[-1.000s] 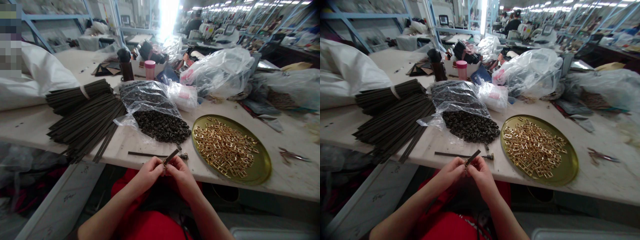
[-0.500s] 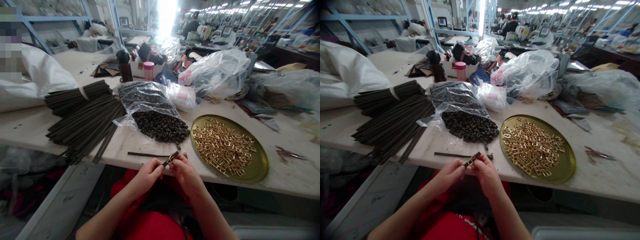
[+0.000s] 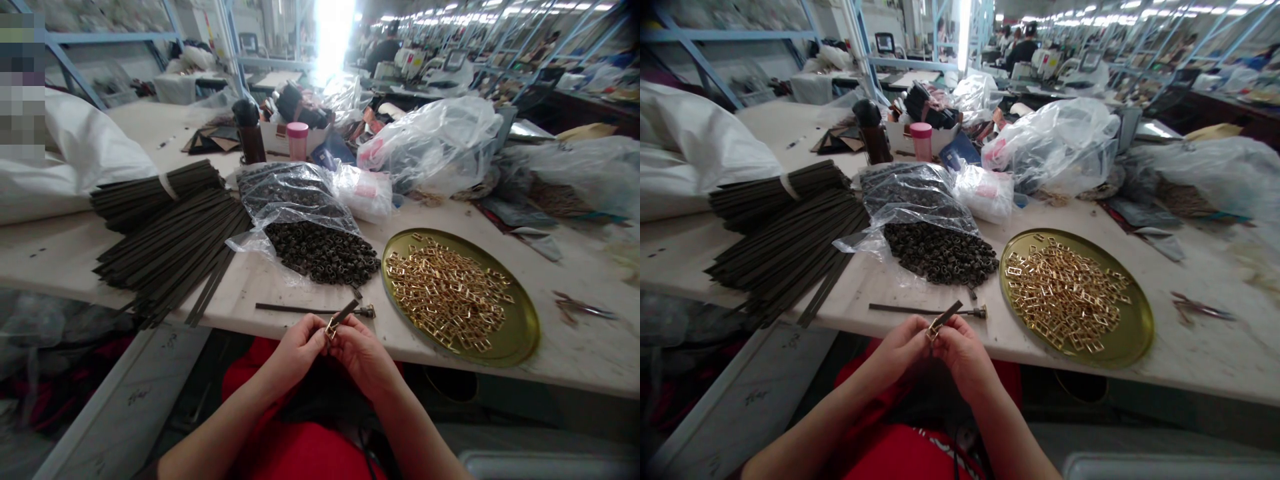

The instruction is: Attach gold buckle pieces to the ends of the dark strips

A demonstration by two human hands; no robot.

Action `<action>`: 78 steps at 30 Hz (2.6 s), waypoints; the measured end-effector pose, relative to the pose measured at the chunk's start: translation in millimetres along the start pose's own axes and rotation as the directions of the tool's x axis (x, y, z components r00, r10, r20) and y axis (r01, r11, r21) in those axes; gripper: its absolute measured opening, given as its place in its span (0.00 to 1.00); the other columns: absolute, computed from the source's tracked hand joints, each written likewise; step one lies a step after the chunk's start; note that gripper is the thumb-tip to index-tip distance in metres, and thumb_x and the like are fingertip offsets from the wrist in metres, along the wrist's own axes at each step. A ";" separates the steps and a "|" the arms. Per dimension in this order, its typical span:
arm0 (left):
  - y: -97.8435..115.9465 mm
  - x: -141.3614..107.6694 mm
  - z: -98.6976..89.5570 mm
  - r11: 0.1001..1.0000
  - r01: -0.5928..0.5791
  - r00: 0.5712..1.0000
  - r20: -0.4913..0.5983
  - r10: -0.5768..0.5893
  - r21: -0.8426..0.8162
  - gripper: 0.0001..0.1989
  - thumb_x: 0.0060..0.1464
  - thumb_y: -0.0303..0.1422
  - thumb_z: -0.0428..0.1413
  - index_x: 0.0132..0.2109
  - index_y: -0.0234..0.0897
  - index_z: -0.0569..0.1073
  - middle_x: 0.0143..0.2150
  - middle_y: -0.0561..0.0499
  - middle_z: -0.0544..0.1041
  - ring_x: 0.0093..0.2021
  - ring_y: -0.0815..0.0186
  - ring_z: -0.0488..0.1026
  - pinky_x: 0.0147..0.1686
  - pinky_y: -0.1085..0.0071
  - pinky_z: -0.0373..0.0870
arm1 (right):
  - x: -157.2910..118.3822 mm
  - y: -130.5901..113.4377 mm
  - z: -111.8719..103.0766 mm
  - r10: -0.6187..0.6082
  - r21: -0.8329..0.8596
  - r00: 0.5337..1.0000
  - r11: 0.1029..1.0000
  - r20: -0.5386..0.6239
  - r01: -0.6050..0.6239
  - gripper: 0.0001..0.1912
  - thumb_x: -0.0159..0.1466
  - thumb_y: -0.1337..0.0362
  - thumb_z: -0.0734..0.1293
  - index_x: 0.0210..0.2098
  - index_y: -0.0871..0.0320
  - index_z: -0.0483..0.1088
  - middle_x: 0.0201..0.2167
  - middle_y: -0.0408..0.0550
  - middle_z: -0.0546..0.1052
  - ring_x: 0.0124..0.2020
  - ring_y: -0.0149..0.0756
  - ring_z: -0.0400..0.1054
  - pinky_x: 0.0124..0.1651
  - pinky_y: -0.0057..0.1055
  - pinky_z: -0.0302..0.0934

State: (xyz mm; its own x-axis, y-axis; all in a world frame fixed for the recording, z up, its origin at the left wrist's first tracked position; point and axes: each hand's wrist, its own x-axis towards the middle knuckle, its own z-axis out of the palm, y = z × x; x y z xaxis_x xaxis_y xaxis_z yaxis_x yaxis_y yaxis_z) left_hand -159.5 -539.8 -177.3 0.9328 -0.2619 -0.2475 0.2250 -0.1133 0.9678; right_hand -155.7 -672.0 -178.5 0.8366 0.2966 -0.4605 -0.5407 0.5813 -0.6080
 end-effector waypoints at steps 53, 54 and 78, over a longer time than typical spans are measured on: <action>-5.9 -0.3 -0.8 0.996 0.076 0.996 -0.048 -0.074 0.044 0.15 0.53 0.42 0.49 0.28 0.34 0.64 0.22 0.57 0.63 0.23 0.72 0.58 0.24 0.75 0.55 | -1.2 8.0 -5.3 -0.117 -0.214 0.993 0.970 0.016 0.117 0.07 0.54 0.66 0.68 0.32 0.59 0.67 0.26 0.40 0.69 0.27 0.26 0.61 0.32 0.26 0.57; -5.8 -0.3 -0.7 0.996 0.077 0.996 -0.049 -0.075 0.039 0.15 0.53 0.42 0.49 0.28 0.34 0.64 0.22 0.57 0.63 0.23 0.72 0.58 0.24 0.75 0.55 | -1.4 8.3 -5.0 -0.116 -0.211 0.993 0.971 0.013 0.116 0.07 0.54 0.66 0.68 0.32 0.59 0.67 0.26 0.40 0.69 0.26 0.26 0.61 0.32 0.26 0.57; 3.9 -8.5 2.9 0.978 -0.024 0.998 -0.055 0.036 0.207 0.17 0.57 0.40 0.45 0.27 0.34 0.68 0.24 0.54 0.69 0.27 0.68 0.64 0.28 0.74 0.58 | -8.1 7.9 -5.7 -0.216 -0.344 0.976 0.917 0.001 0.204 0.10 0.53 0.60 0.70 0.29 0.58 0.67 0.23 0.39 0.68 0.26 0.27 0.61 0.32 0.25 0.56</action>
State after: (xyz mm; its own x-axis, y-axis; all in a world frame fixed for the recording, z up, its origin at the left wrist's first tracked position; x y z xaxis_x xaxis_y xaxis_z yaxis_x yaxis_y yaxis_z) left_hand -167.3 -540.7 -171.6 0.9545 -0.2123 -0.2092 0.1393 -0.3027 0.9428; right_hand -167.2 -674.2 -183.2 0.9339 0.1645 -0.3174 -0.3554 0.3323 -0.8737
